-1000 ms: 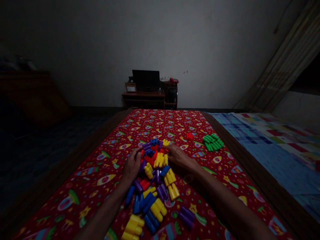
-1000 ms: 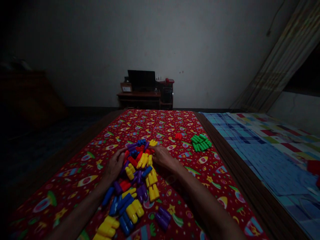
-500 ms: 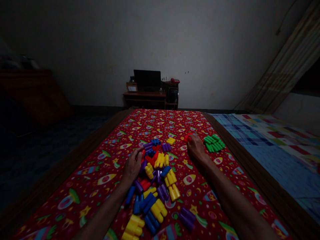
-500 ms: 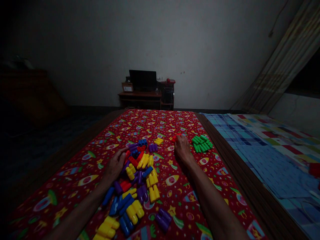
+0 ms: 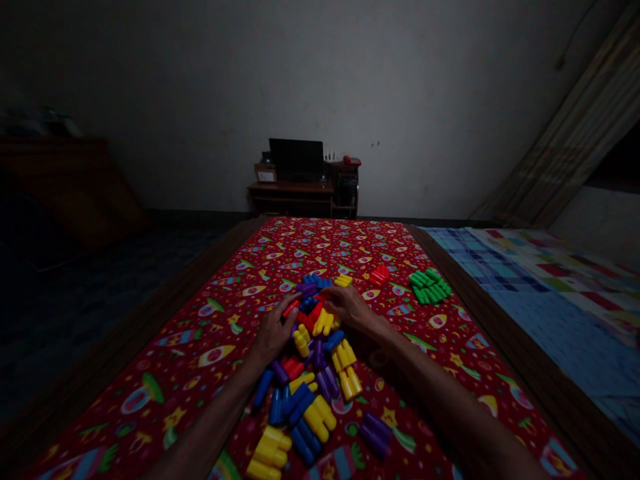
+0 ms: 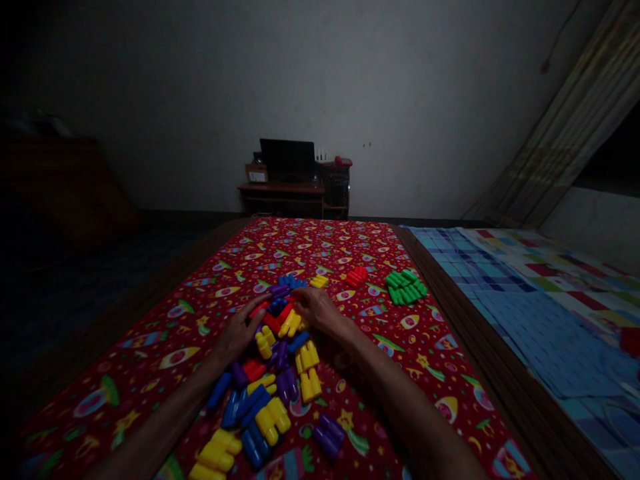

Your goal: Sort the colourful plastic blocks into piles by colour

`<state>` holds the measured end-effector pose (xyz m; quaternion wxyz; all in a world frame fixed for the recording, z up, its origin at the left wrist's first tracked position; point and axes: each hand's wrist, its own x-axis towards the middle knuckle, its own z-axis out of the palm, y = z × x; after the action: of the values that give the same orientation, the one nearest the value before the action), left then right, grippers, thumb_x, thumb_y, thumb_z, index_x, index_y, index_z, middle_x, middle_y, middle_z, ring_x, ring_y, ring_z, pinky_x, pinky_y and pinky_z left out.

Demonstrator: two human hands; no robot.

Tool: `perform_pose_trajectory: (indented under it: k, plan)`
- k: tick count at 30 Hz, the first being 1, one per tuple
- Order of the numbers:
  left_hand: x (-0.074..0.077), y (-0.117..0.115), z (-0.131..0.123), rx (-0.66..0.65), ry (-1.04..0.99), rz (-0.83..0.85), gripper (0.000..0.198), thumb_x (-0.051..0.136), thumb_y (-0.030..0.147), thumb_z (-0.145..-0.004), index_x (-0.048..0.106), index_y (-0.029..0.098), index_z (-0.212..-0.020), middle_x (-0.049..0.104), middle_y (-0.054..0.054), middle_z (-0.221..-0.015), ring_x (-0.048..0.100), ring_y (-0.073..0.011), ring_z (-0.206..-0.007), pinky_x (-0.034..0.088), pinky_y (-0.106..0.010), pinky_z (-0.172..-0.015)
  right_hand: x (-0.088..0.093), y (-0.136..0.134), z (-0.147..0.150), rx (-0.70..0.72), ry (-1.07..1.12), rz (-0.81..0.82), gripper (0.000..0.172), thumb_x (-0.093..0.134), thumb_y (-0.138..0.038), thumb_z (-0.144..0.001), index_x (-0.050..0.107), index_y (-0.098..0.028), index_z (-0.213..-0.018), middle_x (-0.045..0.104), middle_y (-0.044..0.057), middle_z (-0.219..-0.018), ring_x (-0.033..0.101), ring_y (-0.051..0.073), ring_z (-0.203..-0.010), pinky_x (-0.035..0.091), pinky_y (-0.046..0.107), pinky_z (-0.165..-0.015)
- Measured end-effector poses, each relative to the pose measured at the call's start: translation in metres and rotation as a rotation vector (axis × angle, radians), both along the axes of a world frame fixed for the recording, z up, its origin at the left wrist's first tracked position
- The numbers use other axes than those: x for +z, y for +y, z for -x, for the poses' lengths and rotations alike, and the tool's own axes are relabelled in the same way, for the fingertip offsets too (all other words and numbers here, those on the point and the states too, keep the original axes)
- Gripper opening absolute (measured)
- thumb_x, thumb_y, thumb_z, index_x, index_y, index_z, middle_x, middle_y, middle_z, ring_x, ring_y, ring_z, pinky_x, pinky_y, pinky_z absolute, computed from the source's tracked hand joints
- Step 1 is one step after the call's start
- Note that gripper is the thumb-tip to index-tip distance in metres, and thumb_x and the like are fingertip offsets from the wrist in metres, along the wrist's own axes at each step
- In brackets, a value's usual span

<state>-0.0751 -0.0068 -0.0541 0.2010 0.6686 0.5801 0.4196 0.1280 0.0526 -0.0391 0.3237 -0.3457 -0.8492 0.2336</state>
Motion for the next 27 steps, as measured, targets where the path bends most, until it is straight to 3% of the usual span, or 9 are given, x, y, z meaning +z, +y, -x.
perform_pose_trajectory:
  k: [6,11,16,18,22,27]
  plan:
    - [-0.009,0.005,0.004,0.046,-0.035,-0.044,0.045,0.043,0.044,-0.083,0.063,0.018,-0.114,0.067,-0.010,-0.121,0.060,-0.0251,-0.115,0.046,-0.040,-0.101,0.016,0.018,-0.043,-0.292,0.157,0.068,0.026,0.054,-0.024,-0.083,0.074,-0.016,-0.095,0.075,0.007,-0.094,0.068,0.021,-0.084,0.051,0.028,-0.073]
    - [-0.015,0.008,0.006,0.174,-0.064,-0.085,0.041,0.048,0.046,-0.080,0.065,0.018,-0.105,0.068,-0.012,-0.113,0.063,-0.0260,-0.106,0.050,-0.040,-0.093,0.014,0.027,-0.085,-0.494,-0.046,0.029,0.027,0.051,-0.025,-0.082,0.075,-0.014,-0.086,0.074,0.007,-0.082,0.066,0.020,-0.075,0.047,0.027,-0.067]
    - [-0.011,0.004,0.007,0.267,-0.123,-0.018,0.045,0.049,0.055,-0.079,0.065,0.018,-0.097,0.072,-0.008,-0.093,0.066,-0.0233,-0.083,0.054,-0.034,-0.074,0.010,0.024,-0.092,-0.671,-0.175,-0.139,0.025,0.051,-0.020,-0.081,0.072,-0.012,-0.091,0.071,0.013,-0.093,0.063,0.022,-0.086,0.045,0.030,-0.075]
    - [-0.007,0.001,0.007,0.291,-0.139,-0.007,0.047,0.049,0.058,-0.078,0.066,0.018,-0.094,0.073,-0.006,-0.086,0.066,-0.0224,-0.078,0.054,-0.033,-0.073,0.012,0.021,-0.082,-0.615,-0.156,-0.176,0.023,0.050,-0.017,-0.081,0.072,-0.012,-0.089,0.071,0.012,-0.092,0.063,0.021,-0.085,0.045,0.029,-0.074]
    - [0.002,-0.004,0.003,0.199,-0.155,-0.028,0.050,0.049,0.064,-0.079,0.069,0.019,-0.089,0.074,-0.006,-0.091,0.067,-0.0233,-0.086,0.053,-0.033,-0.079,0.019,0.003,-0.044,-0.251,0.021,-0.141,0.023,0.050,-0.021,-0.088,0.071,-0.016,-0.096,0.072,0.007,-0.089,0.064,0.017,-0.078,0.047,0.026,-0.071]
    - [0.008,-0.010,-0.004,0.020,-0.146,-0.047,0.062,0.039,0.073,-0.081,0.070,0.019,-0.085,0.073,-0.008,-0.095,0.067,-0.0246,-0.092,0.054,-0.035,-0.084,0.018,-0.031,0.004,0.164,0.060,-0.184,0.037,0.055,-0.028,-0.090,0.058,-0.021,-0.126,0.068,0.011,-0.117,0.063,0.021,-0.104,0.049,0.032,-0.086]
